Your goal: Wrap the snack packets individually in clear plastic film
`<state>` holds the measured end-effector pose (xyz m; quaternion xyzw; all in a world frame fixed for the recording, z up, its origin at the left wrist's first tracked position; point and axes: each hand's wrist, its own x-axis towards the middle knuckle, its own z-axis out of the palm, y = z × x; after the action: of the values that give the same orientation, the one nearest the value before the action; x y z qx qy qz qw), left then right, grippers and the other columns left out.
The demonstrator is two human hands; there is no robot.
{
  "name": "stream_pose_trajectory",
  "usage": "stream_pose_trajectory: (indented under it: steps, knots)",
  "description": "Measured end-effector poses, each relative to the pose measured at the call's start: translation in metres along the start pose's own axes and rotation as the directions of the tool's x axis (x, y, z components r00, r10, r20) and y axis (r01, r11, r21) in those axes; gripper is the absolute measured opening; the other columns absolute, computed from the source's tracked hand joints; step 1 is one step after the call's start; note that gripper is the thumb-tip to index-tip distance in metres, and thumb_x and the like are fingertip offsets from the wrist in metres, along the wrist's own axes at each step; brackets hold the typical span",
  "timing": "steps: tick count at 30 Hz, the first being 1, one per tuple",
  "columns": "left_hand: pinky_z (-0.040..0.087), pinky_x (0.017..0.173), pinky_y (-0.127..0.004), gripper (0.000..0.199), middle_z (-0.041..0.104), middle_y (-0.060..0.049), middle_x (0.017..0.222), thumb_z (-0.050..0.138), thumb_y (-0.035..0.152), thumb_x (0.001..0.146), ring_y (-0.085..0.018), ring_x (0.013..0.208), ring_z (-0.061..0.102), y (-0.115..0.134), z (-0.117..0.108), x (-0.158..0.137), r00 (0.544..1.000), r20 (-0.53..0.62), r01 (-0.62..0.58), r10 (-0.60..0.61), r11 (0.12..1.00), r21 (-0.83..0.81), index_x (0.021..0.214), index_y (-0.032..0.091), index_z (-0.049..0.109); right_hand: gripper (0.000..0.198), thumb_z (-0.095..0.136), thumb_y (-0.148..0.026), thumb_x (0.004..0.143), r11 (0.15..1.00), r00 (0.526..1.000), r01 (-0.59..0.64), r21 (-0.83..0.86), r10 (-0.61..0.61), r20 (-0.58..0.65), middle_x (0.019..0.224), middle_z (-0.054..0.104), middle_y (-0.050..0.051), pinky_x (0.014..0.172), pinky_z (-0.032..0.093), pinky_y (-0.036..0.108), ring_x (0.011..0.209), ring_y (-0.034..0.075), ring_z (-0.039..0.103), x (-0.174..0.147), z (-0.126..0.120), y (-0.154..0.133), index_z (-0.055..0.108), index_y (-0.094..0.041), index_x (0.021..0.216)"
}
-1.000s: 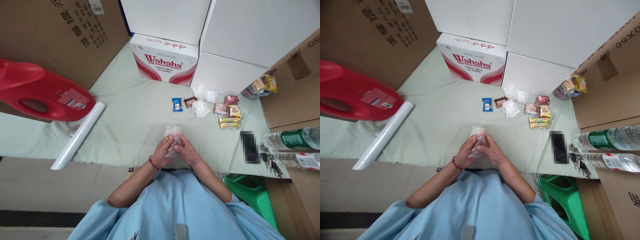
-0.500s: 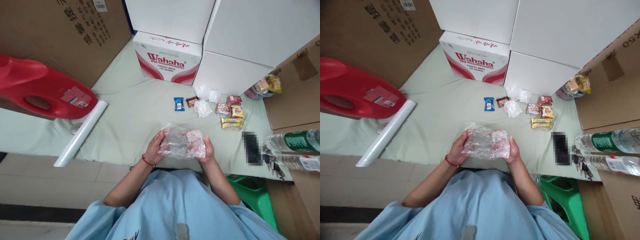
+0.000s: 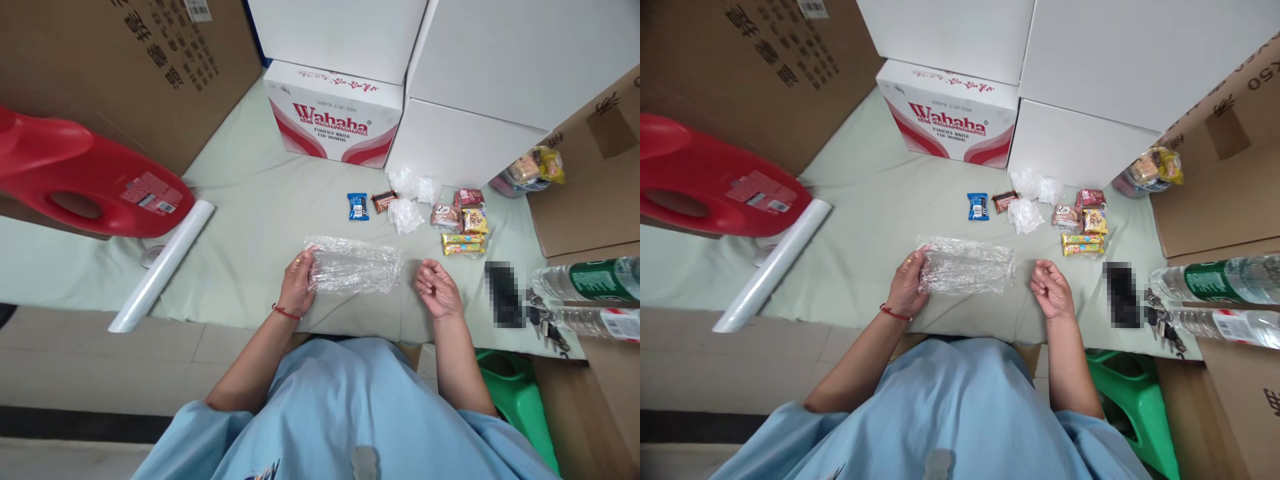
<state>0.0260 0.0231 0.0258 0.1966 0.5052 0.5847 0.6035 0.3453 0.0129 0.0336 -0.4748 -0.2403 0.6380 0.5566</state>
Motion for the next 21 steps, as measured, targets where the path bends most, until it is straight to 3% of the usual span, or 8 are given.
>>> stream_pose_trajectory:
  steps: [3, 5, 9, 12, 14, 16, 19, 21]
  knots:
    - [0.026, 0.042, -0.019, 0.057, 0.044, 0.008, 0.059, 0.085, 0.062, 0.071, -0.006, 0.050, 0.035, -0.002, -0.002, 0.007, 0.999, -0.041, -0.013, 0.013, 1.000, 0.024, 0.106, 0.018, 0.075, 0.034, 0.089, -0.038, 0.070, 0.978, 0.986, 0.083, -0.191, -0.108, -0.125, 0.067, 0.043, -0.007, 0.045, 0.029, 0.018, 0.054, 0.007, 0.033, 0.002, -0.002, 0.007, 0.069, -0.023, 0.093]
    - [0.026, 0.042, -0.020, 0.057, 0.046, 0.007, 0.061, 0.085, 0.062, 0.072, -0.007, 0.051, 0.036, -0.004, -0.004, 0.009, 0.998, -0.055, -0.013, 0.015, 1.000, 0.027, 0.107, 0.018, 0.075, 0.038, 0.082, -0.049, 0.077, 0.917, 0.970, 0.107, -0.383, -0.180, -0.160, 0.072, 0.052, -0.005, 0.048, 0.033, 0.021, 0.055, 0.009, 0.039, 0.004, 0.001, 0.018, 0.068, -0.024, 0.101]
    - [0.026, 0.042, -0.019, 0.056, 0.046, 0.007, 0.062, 0.082, 0.063, 0.075, -0.007, 0.052, 0.037, -0.006, -0.005, 0.009, 0.998, -0.060, -0.015, 0.017, 0.999, 0.034, 0.109, 0.020, 0.075, 0.056, 0.066, -0.058, 0.087, 0.629, 0.944, 0.133, -0.766, -0.317, -0.097, 0.098, 0.070, 0.004, 0.064, 0.047, 0.031, 0.063, 0.014, 0.052, 0.008, 0.016, 0.039, 0.062, -0.020, 0.129]
    - [0.025, 0.041, -0.020, 0.055, 0.045, 0.007, 0.062, 0.080, 0.064, 0.077, -0.007, 0.051, 0.035, -0.006, -0.008, 0.008, 0.999, -0.050, -0.010, 0.013, 0.998, 0.055, 0.110, 0.020, 0.075, 0.056, 0.064, -0.053, 0.087, 0.452, 0.945, 0.160, -0.877, -0.326, 0.004, 0.103, 0.073, 0.008, 0.075, 0.050, 0.036, 0.068, 0.017, 0.057, 0.013, 0.029, 0.046, 0.064, -0.018, 0.131]
    - [0.025, 0.041, -0.020, 0.055, 0.046, 0.006, 0.062, 0.079, 0.064, 0.078, -0.007, 0.051, 0.036, -0.004, -0.010, 0.008, 0.998, -0.062, -0.027, 0.031, 0.997, 0.068, 0.111, 0.020, 0.075, 0.042, 0.064, -0.048, 0.086, 0.437, 0.958, 0.182, -0.881, -0.282, 0.059, 0.094, 0.073, 0.007, 0.078, 0.050, 0.036, 0.072, 0.019, 0.060, 0.017, 0.034, 0.046, 0.072, -0.019, 0.114]
    - [0.025, 0.042, -0.020, 0.053, 0.047, 0.006, 0.063, 0.079, 0.064, 0.077, -0.007, 0.052, 0.037, -0.003, -0.014, 0.010, 0.993, -0.092, -0.068, 0.076, 0.994, 0.085, 0.107, 0.020, 0.075, 0.032, 0.064, -0.047, 0.085, 0.487, 0.965, 0.176, -0.855, -0.259, 0.051, 0.084, 0.072, 0.004, 0.076, 0.049, 0.034, 0.072, 0.019, 0.060, 0.021, 0.033, 0.044, 0.075, -0.021, 0.100]
    - [0.027, 0.044, -0.020, 0.051, 0.046, 0.006, 0.062, 0.079, 0.065, 0.076, -0.007, 0.053, 0.036, -0.003, -0.020, 0.013, 0.984, -0.112, -0.122, 0.140, 0.981, 0.151, 0.097, 0.019, 0.076, 0.035, 0.067, -0.051, 0.083, 0.575, 0.971, 0.130, -0.808, -0.238, -0.014, 0.077, 0.068, 0.001, 0.067, 0.046, 0.030, 0.064, 0.016, 0.054, 0.025, 0.023, 0.038, 0.074, -0.020, 0.097]
    - [0.028, 0.045, -0.021, 0.051, 0.044, 0.006, 0.061, 0.076, 0.066, 0.080, -0.007, 0.052, 0.035, -0.005, -0.022, 0.015, 0.982, -0.096, -0.137, 0.164, 0.961, 0.241, 0.097, 0.018, 0.076, 0.038, 0.069, -0.052, 0.083, 0.553, 0.972, 0.135, -0.822, -0.236, 0.001, 0.080, 0.067, 0.002, 0.064, 0.046, 0.030, 0.062, 0.015, 0.051, 0.024, 0.016, 0.033, 0.074, -0.019, 0.100]
